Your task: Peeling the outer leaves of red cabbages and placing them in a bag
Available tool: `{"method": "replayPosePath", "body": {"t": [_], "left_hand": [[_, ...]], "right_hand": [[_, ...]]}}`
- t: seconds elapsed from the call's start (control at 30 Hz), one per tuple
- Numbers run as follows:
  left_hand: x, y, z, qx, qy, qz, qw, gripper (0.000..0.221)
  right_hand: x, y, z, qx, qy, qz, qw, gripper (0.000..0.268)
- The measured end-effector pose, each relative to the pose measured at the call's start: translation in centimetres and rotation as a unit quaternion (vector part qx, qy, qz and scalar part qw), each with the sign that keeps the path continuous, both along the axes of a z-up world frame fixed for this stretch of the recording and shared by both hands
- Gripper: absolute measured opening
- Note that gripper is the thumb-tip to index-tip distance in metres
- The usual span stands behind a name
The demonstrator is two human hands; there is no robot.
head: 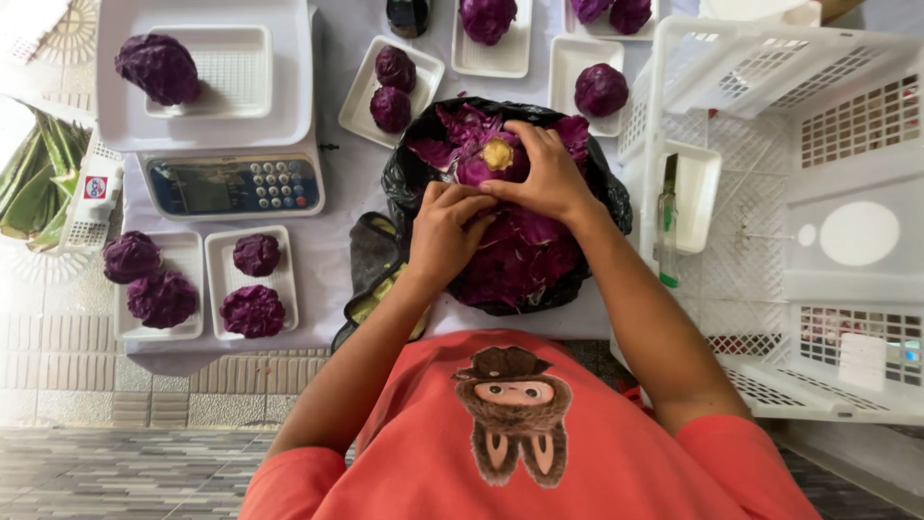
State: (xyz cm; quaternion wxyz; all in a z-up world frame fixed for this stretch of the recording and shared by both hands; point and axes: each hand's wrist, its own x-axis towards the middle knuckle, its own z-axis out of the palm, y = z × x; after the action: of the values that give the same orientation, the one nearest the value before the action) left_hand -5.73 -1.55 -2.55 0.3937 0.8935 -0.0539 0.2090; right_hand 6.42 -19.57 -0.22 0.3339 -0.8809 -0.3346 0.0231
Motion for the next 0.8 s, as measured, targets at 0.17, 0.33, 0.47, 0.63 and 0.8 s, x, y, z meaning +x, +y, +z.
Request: {"method": "replayPosePath", "body": {"t": [0.17, 0.33, 0.47, 0.63, 0.8], "left_hand": [[-0.3, 0.3, 1.5, -0.006, -0.036, -0.028, 0.999, 0.024], [-0.6, 0.9, 2.8, 0.010, -0.069, -0.053, 0.996, 0.021], [-0.8, 1.8, 1.7, 0.014, -0.076, -0.096, 0.992, 0.021], [-1.2, 2.4, 1.4, -0.002, -0.066, -0.127, 0.990, 0.017], [-0.6, 2.8, 1.8, 0.035, -0.025, -0.194, 0.980, 0.018]], "right_hand": [[0.6, 0.0, -0.9, 0.037, 0.008, -0.044, 0.998, 0.085], [1.4, -0.2, -1.2, 0.055, 0.063, -0.096, 0.992, 0.077], [0.9, -0.8, 0.3, 0.114, 0.100, -0.126, 0.980, 0.059], [1.7, -2.9, 2.1, 0.323, 0.254, -0.170, 0.896, 0.047], [0.5, -3.0, 5.6, 0.390, 0.446, -0.131, 0.795, 0.088]]}}
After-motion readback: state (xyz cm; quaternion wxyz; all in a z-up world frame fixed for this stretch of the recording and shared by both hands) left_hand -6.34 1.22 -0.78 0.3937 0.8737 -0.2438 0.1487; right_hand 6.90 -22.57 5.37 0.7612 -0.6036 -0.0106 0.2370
